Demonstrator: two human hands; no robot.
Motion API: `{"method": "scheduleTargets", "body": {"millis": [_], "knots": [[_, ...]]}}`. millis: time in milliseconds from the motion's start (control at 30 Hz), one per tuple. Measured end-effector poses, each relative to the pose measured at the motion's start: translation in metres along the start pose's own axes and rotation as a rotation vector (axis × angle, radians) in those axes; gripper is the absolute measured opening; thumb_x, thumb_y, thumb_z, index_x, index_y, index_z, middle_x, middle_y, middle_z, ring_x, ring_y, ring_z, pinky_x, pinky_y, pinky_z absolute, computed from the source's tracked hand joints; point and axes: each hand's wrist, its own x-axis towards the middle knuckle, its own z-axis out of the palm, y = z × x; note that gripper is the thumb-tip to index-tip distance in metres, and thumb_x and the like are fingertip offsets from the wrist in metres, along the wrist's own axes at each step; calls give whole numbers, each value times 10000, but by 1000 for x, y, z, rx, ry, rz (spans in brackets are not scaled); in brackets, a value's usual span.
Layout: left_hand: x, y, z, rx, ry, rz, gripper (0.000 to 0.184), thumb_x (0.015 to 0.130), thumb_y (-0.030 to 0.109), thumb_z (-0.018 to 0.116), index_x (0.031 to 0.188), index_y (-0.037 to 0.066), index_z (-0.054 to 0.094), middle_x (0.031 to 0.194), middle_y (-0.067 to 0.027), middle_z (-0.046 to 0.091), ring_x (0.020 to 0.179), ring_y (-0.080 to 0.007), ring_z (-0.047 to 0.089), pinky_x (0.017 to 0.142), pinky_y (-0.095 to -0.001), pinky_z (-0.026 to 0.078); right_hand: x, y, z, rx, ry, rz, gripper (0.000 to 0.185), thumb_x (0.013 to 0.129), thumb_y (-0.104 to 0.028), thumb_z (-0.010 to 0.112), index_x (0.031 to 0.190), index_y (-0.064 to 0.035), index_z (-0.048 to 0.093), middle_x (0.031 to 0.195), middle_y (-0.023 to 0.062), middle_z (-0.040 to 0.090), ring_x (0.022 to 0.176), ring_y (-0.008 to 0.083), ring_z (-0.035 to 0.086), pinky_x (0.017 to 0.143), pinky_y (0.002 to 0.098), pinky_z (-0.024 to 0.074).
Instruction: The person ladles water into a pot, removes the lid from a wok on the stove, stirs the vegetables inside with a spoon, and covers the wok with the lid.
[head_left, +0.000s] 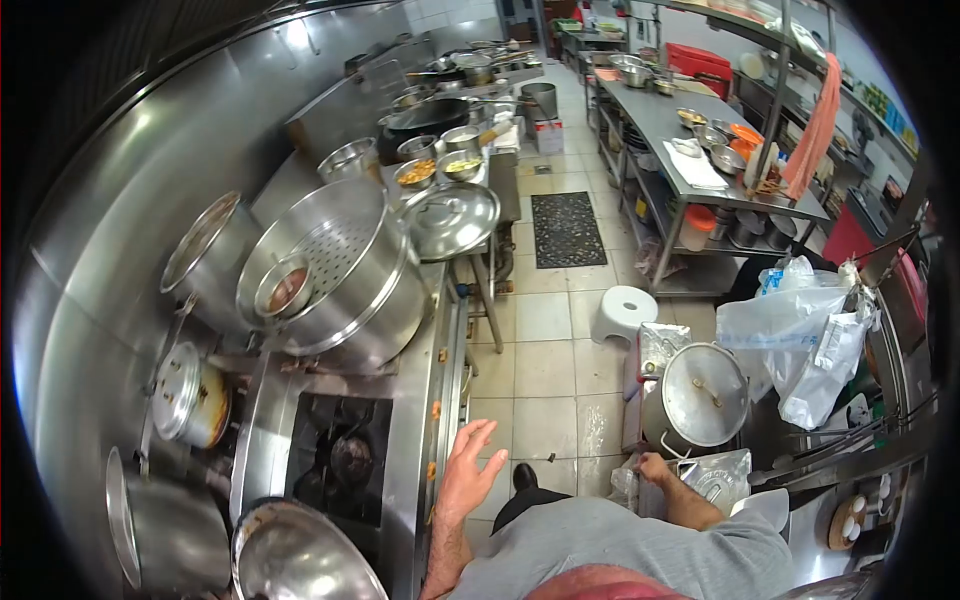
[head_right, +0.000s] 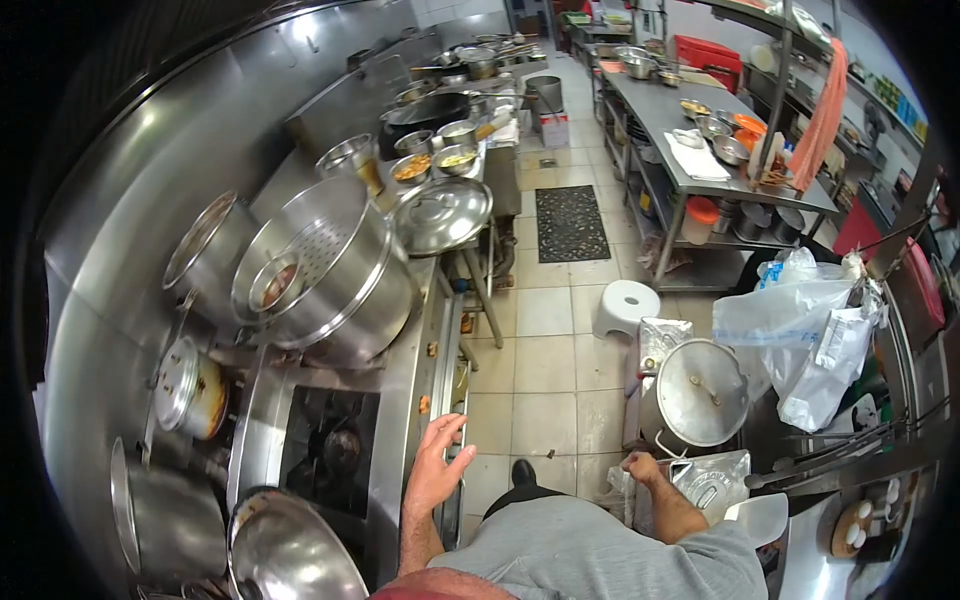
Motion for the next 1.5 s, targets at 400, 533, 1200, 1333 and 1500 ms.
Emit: {"method": "scheduleTargets", "body": {"millis": [400,533,1200,1333,1500], "knots": [[176,-43,4,15,-266,170,443,807,193,596,1202,39,467,1219,-136,409,1055,-273,476,886,-354,405,73,-77,-17,-166,109,-10,293,678,-285,668,862,-58,644,842,143,642,809,275,616,741,341,478],[226,-58,-5,22,-284,212,449,810,196,598,1209,38,464,1224,-123,408,1007,-246,513,849,-346,430,122,-134,-38,-124,195,-54,323,686,-286,651,883,-31,635,873,155,638,839,272,614,763,346,472],[442,-76,47,-40,-278,112,445,807,195,614,1204,52,473,1225,-100,410,1042,-230,498,812,-335,447,316,-109,-104,-158,-47,263,293,687,-295,675,824,-36,657,758,160,640,694,212,631,599,317,496],[511,-36,72,-50,-203,138,424,809,183,608,1192,50,485,1217,-108,419,1020,-222,505,847,-330,425,402,-153,-189,-581,44,-327,298,660,-277,595,741,5,649,778,203,628,754,322,616,688,387,478],[578,-5,107,-17,-208,207,391,815,187,583,1153,14,491,1184,-139,446,1086,-282,464,907,-348,387,424,-297,-294,70,281,-202,167,675,-129,671,777,-5,625,713,103,621,668,185,564,641,328,455]]}}
